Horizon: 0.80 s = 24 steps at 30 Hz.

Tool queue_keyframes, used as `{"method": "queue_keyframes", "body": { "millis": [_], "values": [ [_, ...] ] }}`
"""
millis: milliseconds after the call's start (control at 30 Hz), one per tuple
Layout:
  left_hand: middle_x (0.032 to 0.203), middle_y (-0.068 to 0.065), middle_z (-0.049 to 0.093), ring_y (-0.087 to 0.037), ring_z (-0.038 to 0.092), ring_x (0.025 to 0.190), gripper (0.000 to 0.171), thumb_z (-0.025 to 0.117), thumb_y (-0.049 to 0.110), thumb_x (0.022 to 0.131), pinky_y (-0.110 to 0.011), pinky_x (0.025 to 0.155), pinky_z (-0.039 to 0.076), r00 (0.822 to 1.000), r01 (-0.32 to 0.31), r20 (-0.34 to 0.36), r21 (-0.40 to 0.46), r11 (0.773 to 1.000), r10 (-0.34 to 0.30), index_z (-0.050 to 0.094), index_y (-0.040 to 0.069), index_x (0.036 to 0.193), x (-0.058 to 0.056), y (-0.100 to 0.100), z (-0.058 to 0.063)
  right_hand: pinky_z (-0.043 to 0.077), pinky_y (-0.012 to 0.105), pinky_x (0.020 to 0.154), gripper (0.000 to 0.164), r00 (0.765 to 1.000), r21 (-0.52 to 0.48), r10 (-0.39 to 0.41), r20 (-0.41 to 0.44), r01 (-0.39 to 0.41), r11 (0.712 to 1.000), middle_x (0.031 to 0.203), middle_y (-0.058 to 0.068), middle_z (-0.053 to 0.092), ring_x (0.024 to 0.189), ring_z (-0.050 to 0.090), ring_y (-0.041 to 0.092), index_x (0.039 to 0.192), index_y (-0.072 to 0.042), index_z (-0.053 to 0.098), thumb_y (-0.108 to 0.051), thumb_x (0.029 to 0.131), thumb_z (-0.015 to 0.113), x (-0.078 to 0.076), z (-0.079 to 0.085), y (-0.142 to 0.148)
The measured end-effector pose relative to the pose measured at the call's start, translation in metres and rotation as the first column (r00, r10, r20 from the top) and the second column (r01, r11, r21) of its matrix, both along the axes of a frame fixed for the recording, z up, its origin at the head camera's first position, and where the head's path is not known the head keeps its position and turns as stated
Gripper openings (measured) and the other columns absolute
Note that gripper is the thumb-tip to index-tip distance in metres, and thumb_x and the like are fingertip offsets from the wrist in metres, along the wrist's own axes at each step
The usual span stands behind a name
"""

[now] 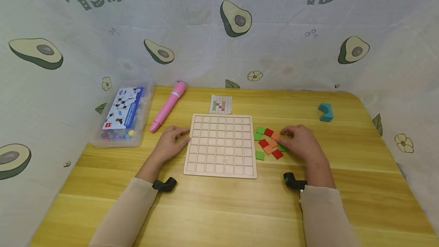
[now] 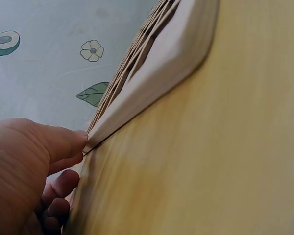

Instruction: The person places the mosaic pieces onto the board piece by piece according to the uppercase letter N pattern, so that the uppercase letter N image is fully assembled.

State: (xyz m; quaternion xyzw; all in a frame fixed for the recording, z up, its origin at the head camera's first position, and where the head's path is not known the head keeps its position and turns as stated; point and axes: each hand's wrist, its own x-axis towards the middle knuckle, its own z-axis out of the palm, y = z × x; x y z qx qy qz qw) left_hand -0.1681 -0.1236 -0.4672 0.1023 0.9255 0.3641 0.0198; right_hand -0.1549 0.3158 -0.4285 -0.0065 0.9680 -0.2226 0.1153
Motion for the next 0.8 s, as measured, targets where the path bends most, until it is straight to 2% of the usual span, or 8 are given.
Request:
{"method": "queue_keyframes", "body": {
  "millis": [267, 400, 567, 800],
  "values": [
    [0.125, -0.011, 0.061, -0.031, 0.050, 0.121, 0.046, 0.068, 0.034, 0.097, -0.049, 0.106, 0.039, 1.000, 0.014, -0.007, -0.035, 0.999, -0.014, 0.064, 0.019, 0.141, 0.0033, 0.0005, -0.0032, 0.041, 0.065, 0.102, 0.051, 1.000, -0.035, -0.023, 0.002, 0.023, 0.999, 0.131, 0.031, 0.054, 0.116, 0.048, 0.046, 0.127, 0.000, 0.064, -0.039, 0.095, 0.069, 0.0021, -0.0042, 0.0023],
    [0.125, -0.010, 0.061, -0.031, 0.050, 0.120, 0.043, 0.067, 0.033, 0.098, -0.049, 0.105, 0.038, 1.000, 0.022, -0.019, -0.042, 0.999, -0.023, 0.065, 0.021, 0.140, 0.0050, -0.0003, -0.0031, 0.041, 0.065, 0.102, 0.050, 1.000, -0.034, -0.027, -0.007, 0.027, 0.999, 0.131, 0.031, 0.054, 0.117, 0.047, 0.046, 0.126, 0.000, 0.065, -0.039, 0.095, 0.069, 0.0038, -0.0040, 0.0004],
    [0.123, -0.009, 0.061, -0.031, 0.050, 0.117, 0.043, 0.066, 0.033, 0.099, -0.050, 0.104, 0.038, 0.999, 0.023, -0.023, -0.062, 0.998, -0.025, 0.065, 0.022, 0.140, 0.0058, 0.0005, -0.0034, 0.041, 0.065, 0.103, 0.045, 0.999, -0.022, -0.029, -0.034, 0.028, 0.999, 0.129, 0.031, 0.056, 0.117, 0.049, 0.046, 0.124, 0.000, 0.066, -0.035, 0.096, 0.068, 0.0035, -0.0035, -0.0014],
    [0.121, -0.010, 0.060, -0.031, 0.050, 0.114, 0.041, 0.065, 0.032, 0.100, -0.049, 0.103, 0.038, 0.999, 0.017, -0.028, -0.069, 0.998, -0.019, 0.065, 0.021, 0.139, 0.0066, 0.0024, -0.0025, 0.041, 0.065, 0.103, 0.047, 0.999, -0.014, -0.044, -0.023, 0.044, 0.999, 0.130, 0.031, 0.054, 0.116, 0.048, 0.046, 0.126, 0.000, 0.066, -0.036, 0.096, 0.068, 0.0053, -0.0049, -0.0023]
  ]
}}
